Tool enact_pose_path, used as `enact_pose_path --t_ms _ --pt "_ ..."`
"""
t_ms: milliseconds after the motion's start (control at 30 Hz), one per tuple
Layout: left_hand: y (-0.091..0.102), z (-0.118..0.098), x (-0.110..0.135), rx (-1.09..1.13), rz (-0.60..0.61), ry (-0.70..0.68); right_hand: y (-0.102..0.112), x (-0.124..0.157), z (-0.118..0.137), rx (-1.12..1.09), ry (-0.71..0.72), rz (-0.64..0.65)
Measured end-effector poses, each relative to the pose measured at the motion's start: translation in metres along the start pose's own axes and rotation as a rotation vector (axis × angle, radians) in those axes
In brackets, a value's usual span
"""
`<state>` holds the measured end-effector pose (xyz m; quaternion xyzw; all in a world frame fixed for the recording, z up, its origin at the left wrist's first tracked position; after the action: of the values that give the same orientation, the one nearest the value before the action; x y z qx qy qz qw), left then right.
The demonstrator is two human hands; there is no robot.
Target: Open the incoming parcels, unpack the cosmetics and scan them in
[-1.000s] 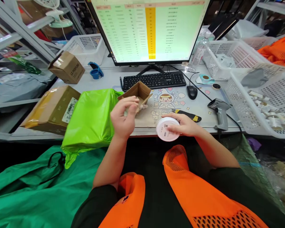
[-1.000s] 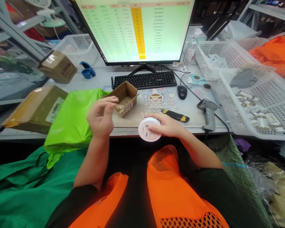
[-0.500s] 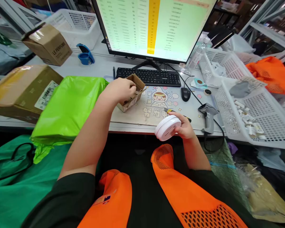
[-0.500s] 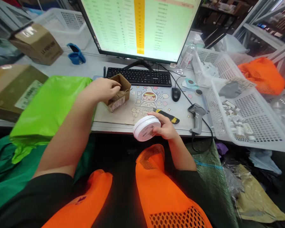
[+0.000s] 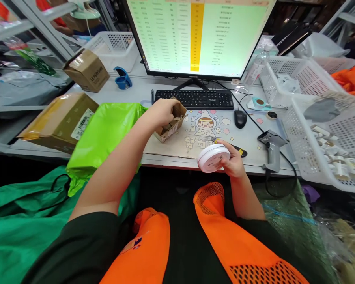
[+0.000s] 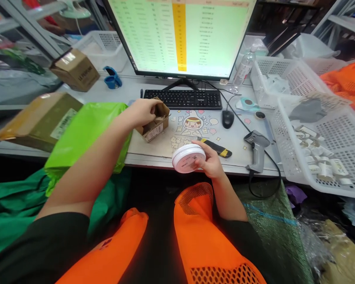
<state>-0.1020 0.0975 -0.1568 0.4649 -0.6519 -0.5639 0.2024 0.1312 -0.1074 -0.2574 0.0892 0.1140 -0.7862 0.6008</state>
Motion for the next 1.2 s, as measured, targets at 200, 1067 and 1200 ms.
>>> enact_pose_path --t_ms 200,1067,1200 --pt "-0.003 0.011 -0.003 0.077 0.014 -0.019 0.01 0.008 -0.022 0.005 -0.075 -0.044" --pt "-0.111 -0.121 0.162 1.798 -0.169 0.681 -0.074 0.037 -0.001 0.444 0.496 -0.098" --pt "-0.118 -0.11 0.165 1.927 -0.215 0.877 -0.081 0.036 -0.008 0.529 0.463 -0.107"
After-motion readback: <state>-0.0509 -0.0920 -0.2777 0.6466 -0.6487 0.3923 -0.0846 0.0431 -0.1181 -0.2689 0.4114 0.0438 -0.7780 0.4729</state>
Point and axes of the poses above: each hand's wrist, its own x-axis away from the middle knuckle, its own y-axis out of the back of the hand, z = x × y, the point moved 5 cm from there along -x, towards the middle knuckle, and after that the axes turned 9 degrees about -z, right-handed, at the moved point
